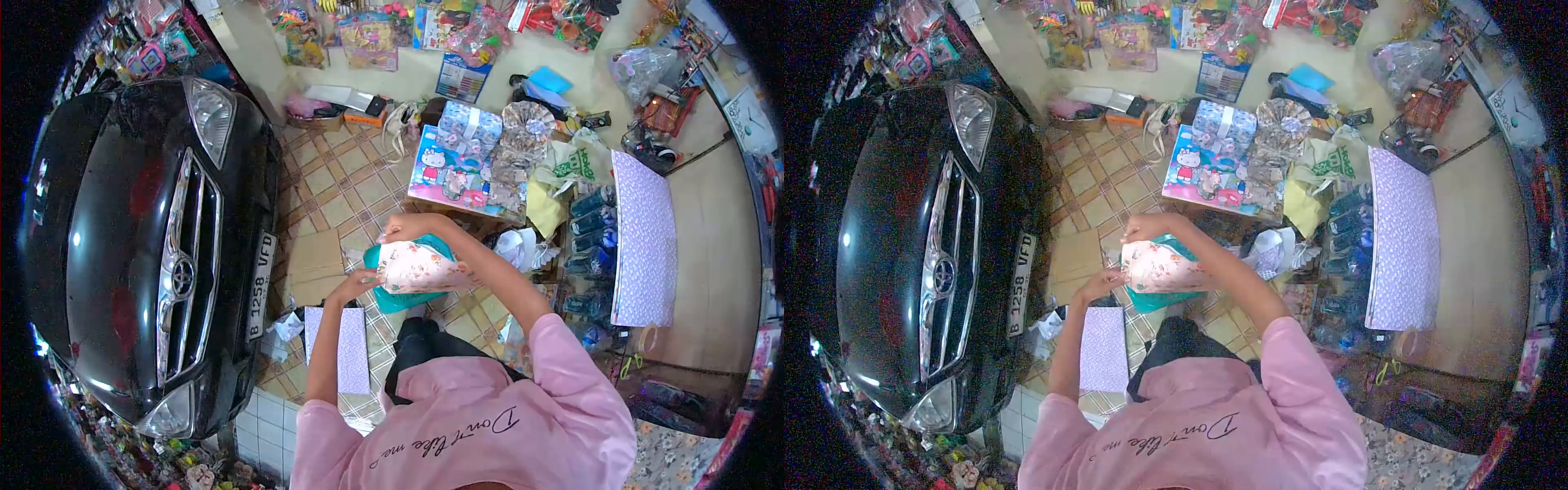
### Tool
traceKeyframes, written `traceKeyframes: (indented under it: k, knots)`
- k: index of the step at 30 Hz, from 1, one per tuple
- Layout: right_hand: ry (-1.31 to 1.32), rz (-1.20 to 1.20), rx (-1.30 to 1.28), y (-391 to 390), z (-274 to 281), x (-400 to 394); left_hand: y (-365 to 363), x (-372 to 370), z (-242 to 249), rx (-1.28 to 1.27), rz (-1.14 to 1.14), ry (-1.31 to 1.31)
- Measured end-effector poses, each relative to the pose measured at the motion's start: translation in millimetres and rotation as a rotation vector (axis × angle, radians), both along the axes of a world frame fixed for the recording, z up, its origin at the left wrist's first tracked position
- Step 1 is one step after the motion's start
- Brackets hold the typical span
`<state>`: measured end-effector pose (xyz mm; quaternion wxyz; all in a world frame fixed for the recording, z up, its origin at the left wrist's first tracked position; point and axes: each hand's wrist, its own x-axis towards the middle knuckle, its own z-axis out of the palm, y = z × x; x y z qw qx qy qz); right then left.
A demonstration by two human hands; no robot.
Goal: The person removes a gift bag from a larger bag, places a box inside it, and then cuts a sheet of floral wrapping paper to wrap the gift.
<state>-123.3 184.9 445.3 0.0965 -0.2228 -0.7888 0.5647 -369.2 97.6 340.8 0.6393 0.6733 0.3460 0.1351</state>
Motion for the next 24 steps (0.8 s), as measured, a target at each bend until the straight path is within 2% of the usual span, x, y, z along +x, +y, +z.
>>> traceKeyframes:
  k: [1, 2, 3, 5, 6, 9, 11, 13, 14, 17, 18, 20, 21, 23, 24]
  knots:
    - [-0.005, 0.017, 0.035, 3.5, -1.4, 1.6, 4.2, 0.2, 5.5, 0.006, -0.075, 0.008]
    - [-0.010, 0.036, 0.065, 3.1, 3.1, 0.7, 5.0, 3.2, 14.0, 0.102, -0.067, -0.044]
    - [-0.009, 0.055, 0.090, -1.6, 8.7, -3.8, 10.4, 5.0, 16.4, 0.231, -0.108, 0.026]
    - [-0.180, 0.033, 0.330, -22.5, 24.3, -9.5, 20.5, 5.4, 20.0, 0.489, -0.198, 0.172]
    - [-0.266, 0.013, 0.455, -33.8, 36.8, -14.3, 16.8, 8.5, 25.6, 0.750, -0.106, 0.147]
    - [-0.694, -0.014, 0.949, -105.4, 66.4, -41.3, 23.9, 17.0, 39.4, 0.844, -0.252, 0.207]
    - [-0.605, -0.187, 0.970, -134.3, 31.9, -47.1, 20.4, 14.9, 41.4, 0.951, -0.286, 0.232]
    - [-0.564, -0.286, 0.963, -139.0, 25.8, -46.3, 15.6, 10.9, 20.9, 1.017, -0.326, 0.301]
    - [-0.571, -0.294, 0.935, -143.4, 37.2, -45.0, 13.8, 10.2, 23.6, 0.996, -0.302, 0.195]
    - [-0.666, -0.280, 0.933, -142.6, 36.0, -49.2, 12.4, 11.4, 39.7, 0.574, -0.407, 0.475]
    - [-0.712, -0.266, 0.944, -141.2, 37.5, -50.9, 15.4, 7.8, 21.1, 0.662, -0.373, 0.409]
    - [-0.676, -0.330, 0.802, -139.6, 55.6, -48.8, 15.8, -8.0, -22.8, 0.829, -0.301, 0.273]
    - [-0.659, -0.362, 0.736, -138.9, 68.7, -46.1, 12.3, -13.4, -23.5, 0.785, -0.312, 0.337]
    - [-0.340, -0.630, 0.708, -143.2, 80.5, -35.0, 2.5, -22.9, -23.9, 0.699, -0.328, 0.464]
    - [-0.177, -0.760, 0.692, -146.3, 87.3, -26.7, 1.0, -24.8, -32.7, 0.552, -0.264, 0.441]
